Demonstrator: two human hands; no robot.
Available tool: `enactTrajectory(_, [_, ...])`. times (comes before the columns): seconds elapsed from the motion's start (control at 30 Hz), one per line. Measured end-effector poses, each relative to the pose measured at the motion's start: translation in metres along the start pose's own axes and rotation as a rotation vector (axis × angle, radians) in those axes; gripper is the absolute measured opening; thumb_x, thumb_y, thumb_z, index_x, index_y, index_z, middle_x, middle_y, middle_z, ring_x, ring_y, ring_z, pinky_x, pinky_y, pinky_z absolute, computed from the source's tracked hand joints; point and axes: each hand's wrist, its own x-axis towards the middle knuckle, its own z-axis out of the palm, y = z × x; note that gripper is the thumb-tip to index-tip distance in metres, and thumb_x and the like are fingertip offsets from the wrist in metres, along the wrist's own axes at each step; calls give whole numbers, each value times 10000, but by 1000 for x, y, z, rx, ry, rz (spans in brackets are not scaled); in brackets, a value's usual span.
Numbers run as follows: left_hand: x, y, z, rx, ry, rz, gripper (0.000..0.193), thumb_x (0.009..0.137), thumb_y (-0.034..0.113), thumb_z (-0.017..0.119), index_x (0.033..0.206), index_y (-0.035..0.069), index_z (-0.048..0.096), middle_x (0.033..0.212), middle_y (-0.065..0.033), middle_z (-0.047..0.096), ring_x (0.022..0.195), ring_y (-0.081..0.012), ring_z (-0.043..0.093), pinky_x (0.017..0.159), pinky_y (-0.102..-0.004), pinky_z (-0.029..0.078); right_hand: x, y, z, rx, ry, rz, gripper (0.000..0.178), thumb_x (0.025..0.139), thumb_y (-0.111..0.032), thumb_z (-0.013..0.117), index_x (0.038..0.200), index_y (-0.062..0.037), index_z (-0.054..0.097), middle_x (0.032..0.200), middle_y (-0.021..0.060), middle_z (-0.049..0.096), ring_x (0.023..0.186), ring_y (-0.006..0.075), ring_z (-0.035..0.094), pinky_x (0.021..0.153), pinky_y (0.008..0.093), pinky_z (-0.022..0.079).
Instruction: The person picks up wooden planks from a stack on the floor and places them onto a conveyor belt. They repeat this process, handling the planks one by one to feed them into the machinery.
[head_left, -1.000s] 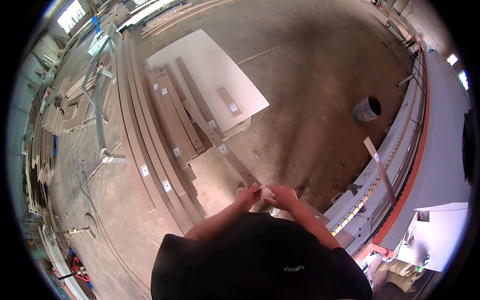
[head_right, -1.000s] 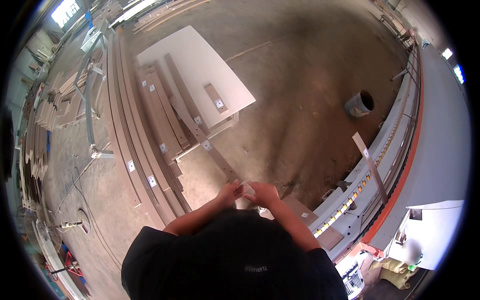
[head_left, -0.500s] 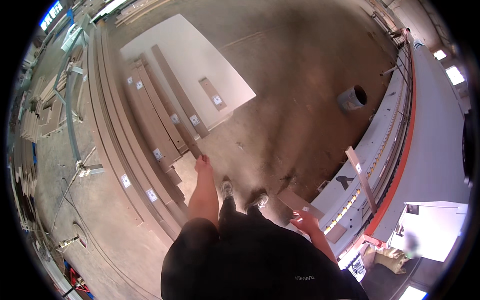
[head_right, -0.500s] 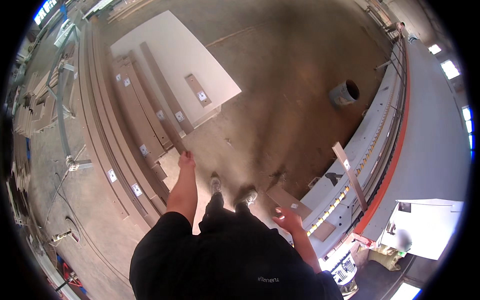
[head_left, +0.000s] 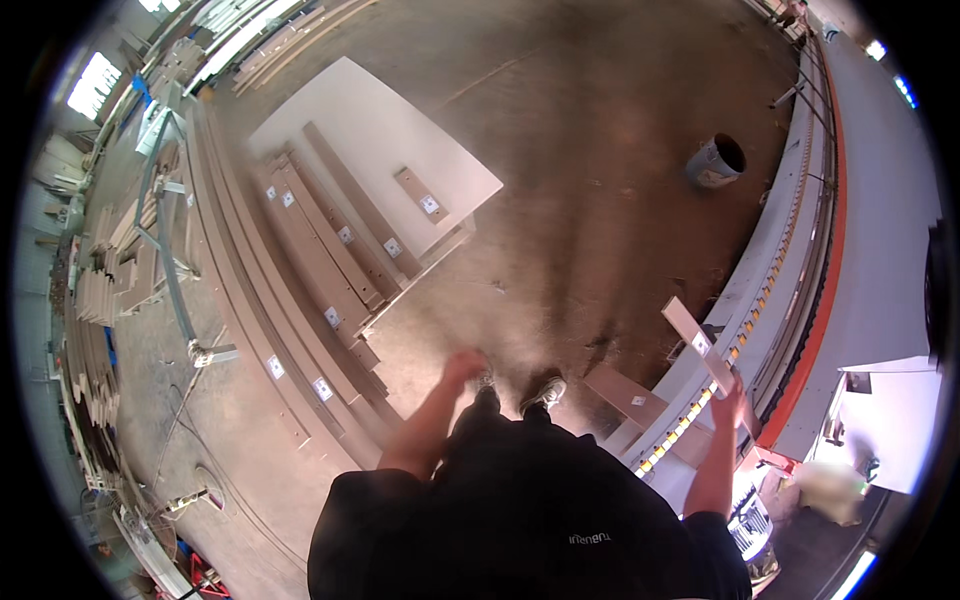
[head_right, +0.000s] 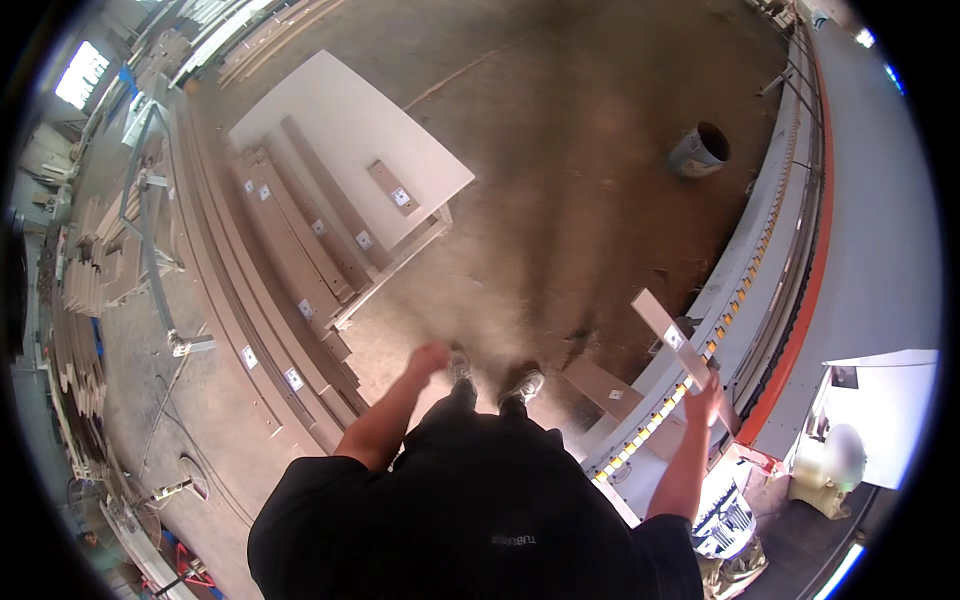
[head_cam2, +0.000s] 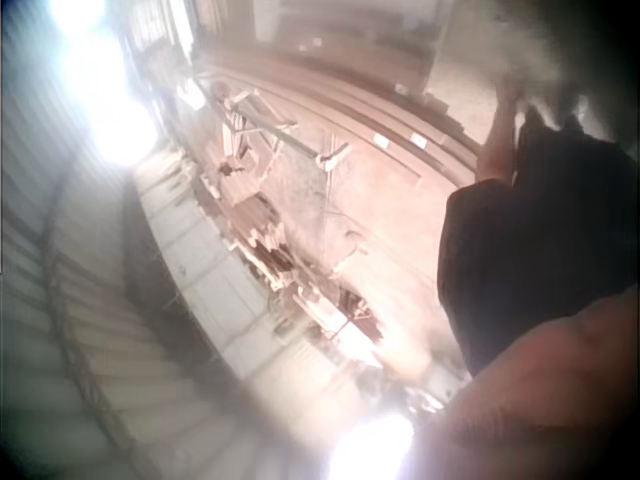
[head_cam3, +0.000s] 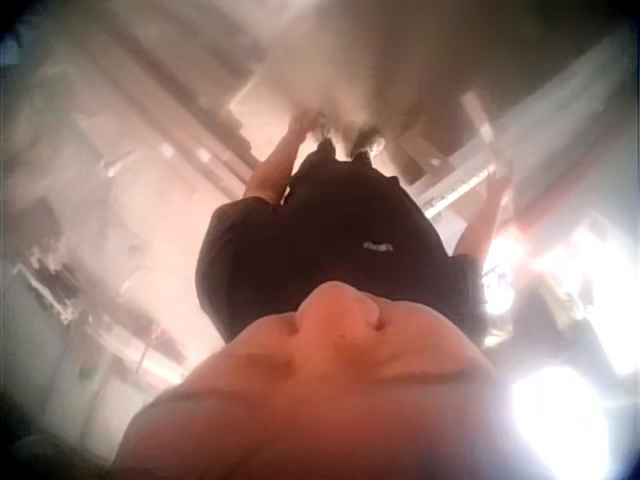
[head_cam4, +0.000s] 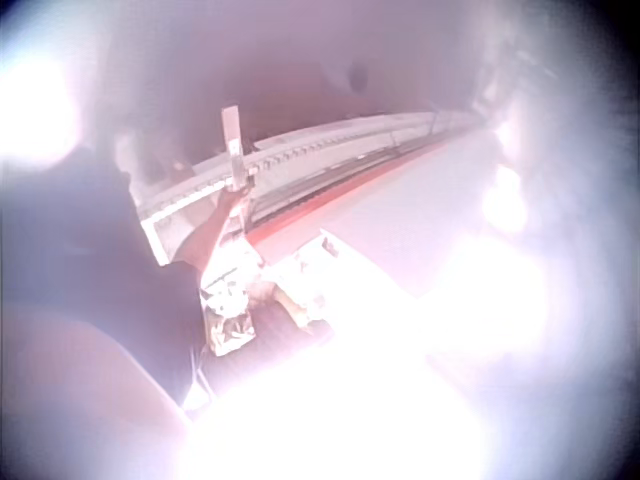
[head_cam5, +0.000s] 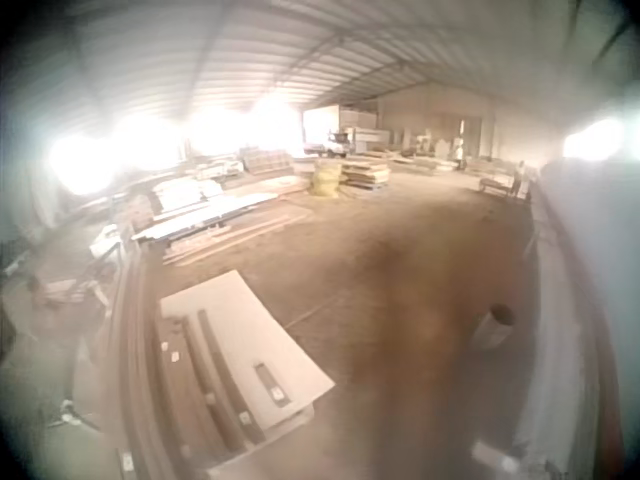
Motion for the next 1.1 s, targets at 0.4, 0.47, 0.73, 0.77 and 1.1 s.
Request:
enactTrajectory(0.4, [-65, -19, 100, 679, -568, -116, 354, 1004, 235, 649, 1273, 4, 635, 1165, -110, 716, 1058, -190, 701, 839, -350, 574, -54, -46, -46, 44, -246, -139, 544, 644, -329, 880, 1148, -213, 711, 1077, 65, 740, 1015, 308, 714, 868, 457, 578])
enactTrajectory(0.47, [-84, 22, 144, 555, -649, -105, 315, 1032, 238, 619, 1249, 11, 641, 1207, -114, 693, 1126, -195, 674, 910, -358, 557, -82, -109, -78, 215, -241, -222, 582, 667, -365, 859, 1199, -199, 690, 1160, 65, 718, 1076, 304, 694, 909, 441, 562])
enactTrajectory(0.73, [-106, 68, 225, -178, -513, -205, 344, 1057, 302, 606, 1285, 46, 581, 1229, -123, 665, 1168, -250, 638, 1034, -457, 514, -135, -271, -88, 315, -249, -700, 671, 707, -415, 809, 1305, -163, 638, 1207, 74, 692, 1117, 296, 676, 913, 439, 553])
enactTrajectory(0.77, [-107, 80, 221, -256, -404, -231, 343, 1055, 304, 611, 1285, 51, 575, 1206, -120, 667, 1157, -246, 637, 1035, -462, 515, -134, -270, -91, 261, -287, -694, 672, 713, -413, 809, 1311, -160, 635, 1217, 73, 691, 1113, 293, 679, 911, 433, 555])
enactTrajectory(1.1, [-10, 101, 71, -570, 134, 108, 315, 1028, 358, 618, 1217, 106, 596, 1023, -29, 642, 920, -177, 626, 768, -348, 497, -137, -288, -114, 244, -463, -801, 638, 757, -440, 815, 1306, -158, 653, 1191, 54, 719, 994, 260, 722, 869, 397, 569])
